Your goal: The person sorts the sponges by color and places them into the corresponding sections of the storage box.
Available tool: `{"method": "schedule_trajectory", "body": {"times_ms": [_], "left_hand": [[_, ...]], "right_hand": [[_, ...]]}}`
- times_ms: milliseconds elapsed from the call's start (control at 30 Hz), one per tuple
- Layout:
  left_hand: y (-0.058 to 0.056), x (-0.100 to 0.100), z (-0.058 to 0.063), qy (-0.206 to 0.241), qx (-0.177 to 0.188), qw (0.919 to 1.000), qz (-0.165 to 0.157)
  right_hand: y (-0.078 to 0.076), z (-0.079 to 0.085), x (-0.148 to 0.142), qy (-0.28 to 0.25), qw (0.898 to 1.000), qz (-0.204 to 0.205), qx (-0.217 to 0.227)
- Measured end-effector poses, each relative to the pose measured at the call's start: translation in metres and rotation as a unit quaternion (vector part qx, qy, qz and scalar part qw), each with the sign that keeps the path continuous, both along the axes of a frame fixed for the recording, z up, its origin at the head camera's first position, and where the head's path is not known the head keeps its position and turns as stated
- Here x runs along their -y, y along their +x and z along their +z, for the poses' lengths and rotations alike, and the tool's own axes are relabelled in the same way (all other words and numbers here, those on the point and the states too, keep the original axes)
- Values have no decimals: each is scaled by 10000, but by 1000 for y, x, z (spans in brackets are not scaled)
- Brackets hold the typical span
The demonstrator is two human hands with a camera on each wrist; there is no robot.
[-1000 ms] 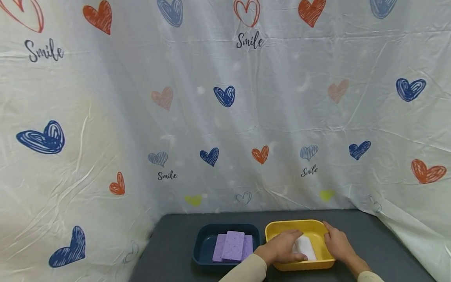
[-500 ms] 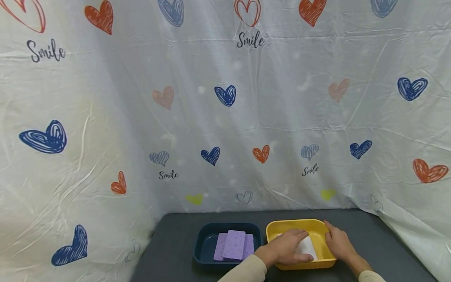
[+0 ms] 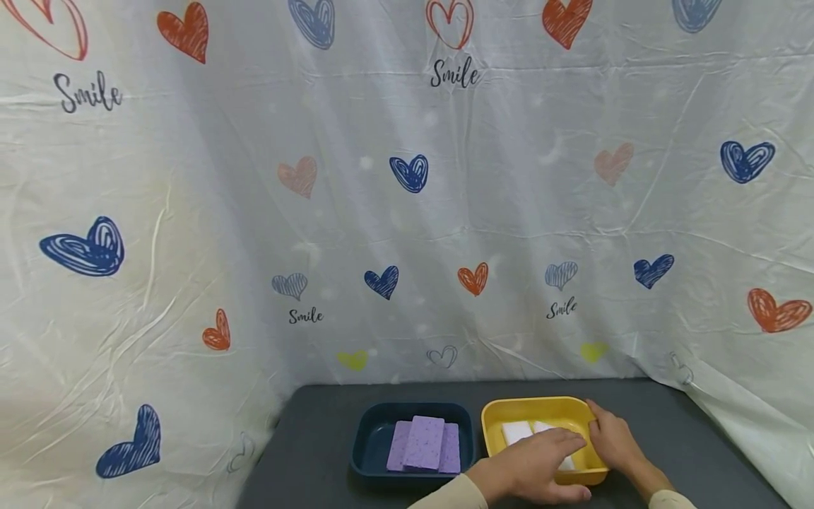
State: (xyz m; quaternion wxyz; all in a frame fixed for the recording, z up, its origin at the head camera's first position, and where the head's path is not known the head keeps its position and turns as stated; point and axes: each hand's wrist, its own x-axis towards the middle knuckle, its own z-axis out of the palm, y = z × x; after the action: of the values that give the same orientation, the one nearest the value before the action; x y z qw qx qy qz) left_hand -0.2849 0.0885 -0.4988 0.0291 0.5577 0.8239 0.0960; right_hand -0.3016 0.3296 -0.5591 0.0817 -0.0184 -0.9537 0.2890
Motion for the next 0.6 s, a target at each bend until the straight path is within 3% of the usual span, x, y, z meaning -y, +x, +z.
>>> {"method": "schedule_trajectory", "body": {"times_ms": [100, 267, 367, 500, 533, 600], "left_hand": [[6, -2, 2, -106, -42, 9997, -201], [17, -8, 2, -475, 274, 9981, -288], [24, -11, 0, -722, 201, 9962, -440], [34, -12, 0, -1056, -112, 9904, -888], [37, -11, 0, -1170, -331, 9869, -1062], [39, -10, -2, -1065, -298, 9818, -1541]], "right_hand": [[-1, -1, -1, -28, 10000, -6, 52], [-1, -3, -2, -40, 10000, -17, 56], [0, -4, -2, 26, 10000, -37, -40], [2, -5, -2, 59, 9999, -17, -129], [2, -5, -2, 57, 9999, -8, -153], [2, -4, -2, 36, 9999, 15, -121]]}}
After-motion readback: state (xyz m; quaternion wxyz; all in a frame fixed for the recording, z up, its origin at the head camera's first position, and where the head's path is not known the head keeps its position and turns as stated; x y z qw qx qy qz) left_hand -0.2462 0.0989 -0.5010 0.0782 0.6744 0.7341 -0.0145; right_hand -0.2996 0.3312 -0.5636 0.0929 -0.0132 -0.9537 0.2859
